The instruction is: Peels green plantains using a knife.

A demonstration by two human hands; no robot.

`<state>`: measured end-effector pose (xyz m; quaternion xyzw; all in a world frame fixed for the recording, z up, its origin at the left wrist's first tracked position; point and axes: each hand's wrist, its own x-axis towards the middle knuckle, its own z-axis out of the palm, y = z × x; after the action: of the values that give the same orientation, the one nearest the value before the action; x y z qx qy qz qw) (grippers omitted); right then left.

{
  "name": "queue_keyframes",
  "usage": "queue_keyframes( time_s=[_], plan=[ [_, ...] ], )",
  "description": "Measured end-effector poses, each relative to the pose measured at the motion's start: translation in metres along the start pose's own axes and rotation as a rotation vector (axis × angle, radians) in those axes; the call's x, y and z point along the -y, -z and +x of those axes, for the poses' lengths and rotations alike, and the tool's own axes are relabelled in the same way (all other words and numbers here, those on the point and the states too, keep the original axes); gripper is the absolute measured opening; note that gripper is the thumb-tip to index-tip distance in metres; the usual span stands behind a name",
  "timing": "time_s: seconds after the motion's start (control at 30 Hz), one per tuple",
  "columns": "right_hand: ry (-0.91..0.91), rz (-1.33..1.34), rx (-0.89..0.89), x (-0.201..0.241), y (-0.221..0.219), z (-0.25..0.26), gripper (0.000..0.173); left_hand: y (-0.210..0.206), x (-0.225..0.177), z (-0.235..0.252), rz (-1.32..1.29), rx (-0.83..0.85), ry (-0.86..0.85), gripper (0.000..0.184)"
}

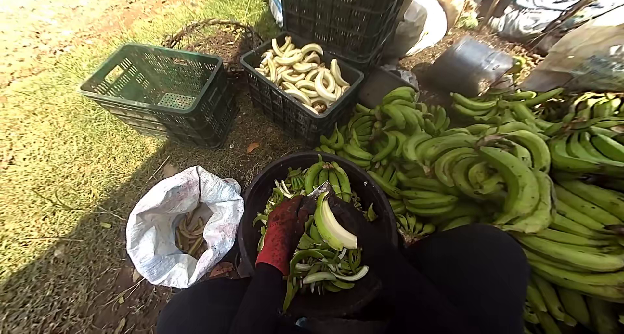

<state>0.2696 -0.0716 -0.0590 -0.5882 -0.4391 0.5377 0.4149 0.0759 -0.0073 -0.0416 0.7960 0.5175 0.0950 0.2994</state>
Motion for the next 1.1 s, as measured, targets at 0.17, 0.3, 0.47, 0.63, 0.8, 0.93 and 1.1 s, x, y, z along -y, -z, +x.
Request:
queue_keyframes(
  time_s=[0.17, 0.3, 0.47, 0.63, 0.8, 0.93, 1.1],
  plan=[
    [-0.193, 0.039, 0.317, -0.004, 0.015, -0.011, 0.050, -0.009, 0.013, 0.012, 0.064, 0.106, 0.054, 0.051],
    [-0.171, 0.326, -0.166, -0.010, 0.023, 0.005, 0.042, -0.017, -0.010, -0.007, -0.029, -0.027, -0.107, 0.045],
    [-0.193, 0.950, -0.420, 0.013, 0.018, 0.031, 0.053, -0.029, -0.033, -0.030, 0.043, -0.191, -0.343, 0.052],
    [-0.219, 0.944, -0.432, 0.035, 0.009, 0.025, 0.051, -0.028, -0.029, -0.026, 0.072, -0.340, -0.312, 0.060],
    [0.072, 0.104, -0.317, 0.009, -0.017, 0.009, 0.048, -0.015, -0.018, -0.009, -0.111, -0.120, -0.055, 0.041],
    [-0.017, -0.151, 0.149, 0.014, -0.010, -0.008, 0.061, -0.006, -0.004, -0.002, -0.272, 0.025, 0.189, 0.052],
    [-0.197, 0.663, -0.104, -0.001, 0.011, 0.000, 0.047, -0.019, -0.012, -0.015, -0.232, 0.006, -0.077, 0.045]
  ],
)
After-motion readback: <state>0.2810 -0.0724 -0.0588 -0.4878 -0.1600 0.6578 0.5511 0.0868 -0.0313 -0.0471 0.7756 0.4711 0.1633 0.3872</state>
